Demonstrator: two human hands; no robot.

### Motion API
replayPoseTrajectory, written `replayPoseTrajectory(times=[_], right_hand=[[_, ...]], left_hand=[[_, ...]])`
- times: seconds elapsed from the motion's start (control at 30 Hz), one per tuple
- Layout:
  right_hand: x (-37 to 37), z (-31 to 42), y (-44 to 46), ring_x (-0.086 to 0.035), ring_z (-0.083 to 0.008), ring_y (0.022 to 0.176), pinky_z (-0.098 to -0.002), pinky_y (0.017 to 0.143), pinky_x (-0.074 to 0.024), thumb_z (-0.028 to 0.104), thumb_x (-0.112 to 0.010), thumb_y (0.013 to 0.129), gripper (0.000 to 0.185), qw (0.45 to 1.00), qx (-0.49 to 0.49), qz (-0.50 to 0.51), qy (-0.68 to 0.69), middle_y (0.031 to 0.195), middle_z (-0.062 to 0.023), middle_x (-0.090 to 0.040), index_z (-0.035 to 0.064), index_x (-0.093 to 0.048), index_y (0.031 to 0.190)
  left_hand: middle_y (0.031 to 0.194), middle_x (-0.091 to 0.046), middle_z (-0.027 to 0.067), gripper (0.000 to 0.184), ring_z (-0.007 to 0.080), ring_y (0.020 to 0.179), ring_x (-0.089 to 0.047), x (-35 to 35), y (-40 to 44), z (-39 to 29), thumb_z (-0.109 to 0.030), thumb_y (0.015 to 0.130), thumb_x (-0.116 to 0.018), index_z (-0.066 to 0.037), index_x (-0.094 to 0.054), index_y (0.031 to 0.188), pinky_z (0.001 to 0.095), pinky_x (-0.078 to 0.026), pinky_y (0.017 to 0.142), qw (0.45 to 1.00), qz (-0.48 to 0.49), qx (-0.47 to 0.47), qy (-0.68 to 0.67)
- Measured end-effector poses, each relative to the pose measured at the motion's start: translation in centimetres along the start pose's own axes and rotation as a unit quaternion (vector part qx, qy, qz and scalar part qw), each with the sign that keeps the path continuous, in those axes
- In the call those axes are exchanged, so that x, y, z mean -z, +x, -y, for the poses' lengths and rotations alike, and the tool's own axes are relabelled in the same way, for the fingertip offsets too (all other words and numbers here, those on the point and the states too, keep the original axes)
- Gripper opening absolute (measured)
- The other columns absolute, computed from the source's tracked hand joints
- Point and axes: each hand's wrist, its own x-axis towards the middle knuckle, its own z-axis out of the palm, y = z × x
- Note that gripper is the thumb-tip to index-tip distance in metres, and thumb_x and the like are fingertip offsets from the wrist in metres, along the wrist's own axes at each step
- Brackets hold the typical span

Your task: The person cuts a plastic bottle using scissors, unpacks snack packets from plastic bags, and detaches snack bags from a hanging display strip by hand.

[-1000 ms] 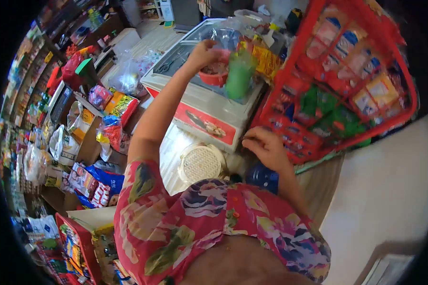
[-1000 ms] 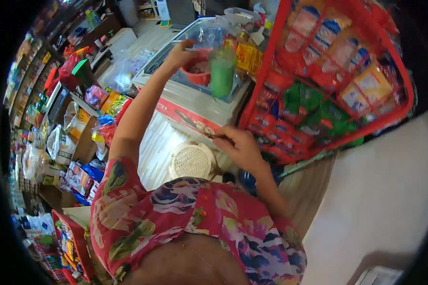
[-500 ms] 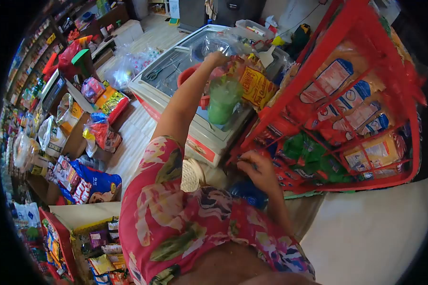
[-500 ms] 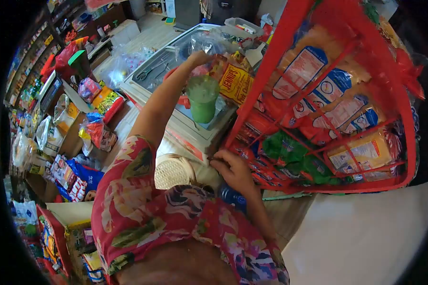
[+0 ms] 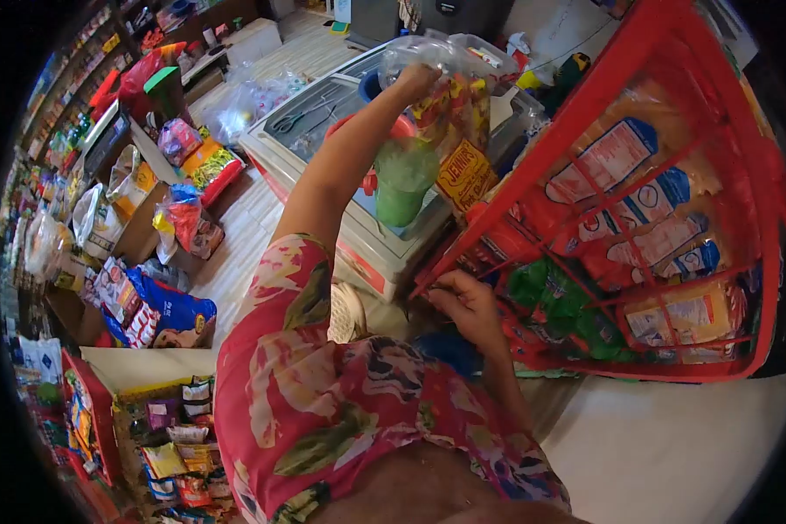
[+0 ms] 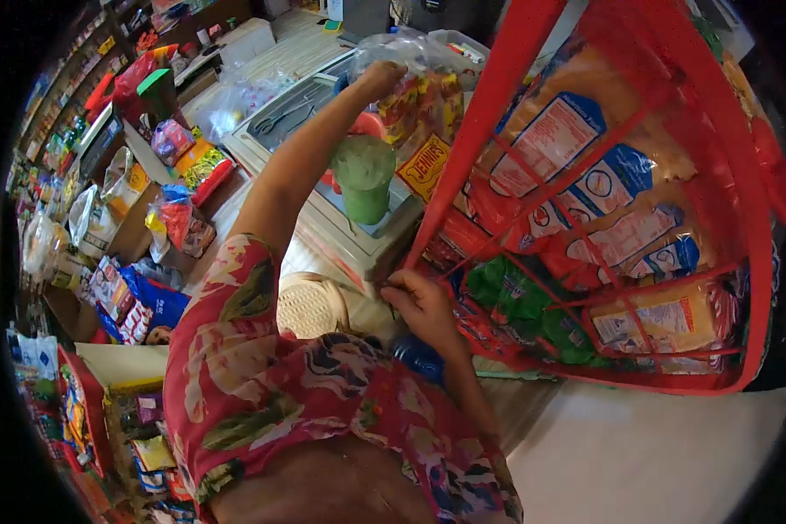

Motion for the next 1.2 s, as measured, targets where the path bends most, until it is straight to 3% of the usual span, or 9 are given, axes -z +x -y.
replayPoseTrajectory(times=[0.13, 0.27, 0.4, 0.47, 0.6, 0.87, 0.9, 0.97, 1.2], right_hand=[[-0.3, -0.4, 0.3, -0.056, -0.0061, 0.071, -0.0209, 0.061, -0.0431, 0.006, -0.061, 0.082, 0.011, 1.0, 0.006, 0.007, 0.019, 0.079, -0.0019, -0.063, 0.0003, -0.06, 0.091], [-1.0, -2.9, 0.9, -0.055, -0.0054, 0.068, -0.0199, 0.06, -0.0424, 0.006, -0.06, 0.082, 0.014, 0.999, 0.025, 0.016, 0.025, 0.076, -0.0019, -0.062, 0.0, -0.06, 0.095], [-0.8, -1.2, 1.6, -0.054, -0.0075, 0.07, -0.023, 0.062, -0.0434, 0.009, -0.061, 0.082, 0.012, 0.997, -0.069, 0.035, -0.006, 0.075, -0.0035, -0.06, 0.0002, -0.058, 0.09], [-1.0, -3.0, 2.2, -0.053, -0.0061, 0.068, -0.022, 0.061, -0.0425, 0.009, -0.059, 0.083, 0.01, 0.994, -0.074, 0.032, 0.08, 0.073, -0.0023, -0.06, 0.0007, -0.057, 0.089], [-2.6, -2.8, 3.2, -0.051, -0.004, 0.068, -0.0201, 0.06, -0.041, 0.01, -0.056, 0.086, 0.009, 0.993, -0.027, 0.004, 0.117, 0.073, 0.0001, -0.058, 0.0018, -0.056, 0.088], [-6.6, 0.5, 5.0, -0.055, -0.0084, 0.07, -0.0218, 0.065, -0.0439, 0.008, -0.057, 0.085, 0.008, 0.988, 0.023, 0.008, 0.154, 0.078, -0.0016, -0.058, 0.0014, -0.056, 0.089], [-7.5, 1.3, 5.2, -0.056, -0.0095, 0.07, -0.0222, 0.065, -0.0445, 0.007, -0.057, 0.085, 0.008, 0.989, 0.037, 0.017, 0.14, 0.078, -0.0023, -0.059, 0.0013, -0.056, 0.09], [-10.5, 2.7, 5.5, -0.057, -0.011, 0.071, -0.0238, 0.067, -0.0461, 0.006, -0.056, 0.085, 0.008, 0.979, 0.075, 0.05, 0.185, 0.08, -0.0038, -0.06, -0.0001, -0.056, 0.09], [-18.7, 4.4, 8.8, -0.058, -0.0105, 0.076, -0.0215, 0.066, -0.0474, 0.006, -0.054, 0.087, 0.02, 0.951, 0.068, 0.228, 0.198, 0.086, -0.0055, -0.059, -0.0027, -0.056, 0.105]], left_hand=[[0.078, -0.06, 0.0143, 0.022, 0.0313, 0.071, -0.059, 0.8, 0.0, 1.6, -0.022, 0.071, -0.062, -0.004, -0.057, 0.084, 0.0368, -0.049, 0.065, 0.918, -0.128, 0.156, -0.34], [0.071, -0.057, 0.0074, 0.02, 0.0235, 0.064, -0.055, 2.7, -0.7, 4.7, -0.024, 0.074, -0.061, -0.005, -0.057, 0.081, 0.0325, -0.046, 0.061, 0.505, -0.175, 0.272, -0.8], [0.095, -0.061, 0.0116, 0.029, 0.0222, 0.081, -0.06, 4.9, -4.2, 8.0, -0.027, 0.089, -0.051, -0.005, -0.055, 0.107, 0.0334, -0.05, 0.069, 0.799, -0.256, 0.083, -0.538], [0.085, -0.061, 0.009, 0.032, 0.0223, 0.077, -0.061, 6.1, -5.1, 11.3, -0.034, 0.09, -0.049, -0.003, -0.057, 0.098, 0.0346, -0.051, 0.068, 0.431, -0.267, 0.122, -0.853], [0.091, -0.061, 0.0111, 0.025, 0.024, 0.081, -0.061, 16.7, -12.0, 7.9, -0.029, 0.092, -0.049, -0.005, -0.055, 0.093, 0.0374, -0.052, 0.073, 0.403, -0.372, 0.118, -0.828], [0.082, -0.061, 0.0086, 0.041, 0.0193, 0.073, -0.061, 28.4, -34.0, 7.8, -0.042, 0.091, -0.045, -0.003, -0.055, 0.095, 0.0332, -0.052, 0.069, 0.628, -0.374, 0.133, -0.67], [0.078, -0.059, 0.007, 0.036, 0.0163, 0.069, -0.059, 31.3, -33.2, 2.3, -0.038, 0.092, -0.047, -0.004, -0.057, 0.091, 0.0301, -0.05, 0.062, 0.55, -0.503, 0.309, -0.591], [0.073, -0.057, 0.005, 0.022, 0.0168, 0.067, -0.056, 32.2, -40.8, 0.4, -0.027, 0.086, -0.053, -0.005, -0.058, 0.087, 0.0305, -0.047, 0.061, 0.817, -0.47, 0.259, -0.212], [0.077, -0.063, 0.0118, 0.026, 0.0173, 0.071, -0.058, 30.1, -46.8, -13.5, -0.029, 0.085, -0.056, -0.005, -0.065, 0.091, 0.0322, -0.046, 0.066, 0.768, -0.188, 0.527, -0.312]])
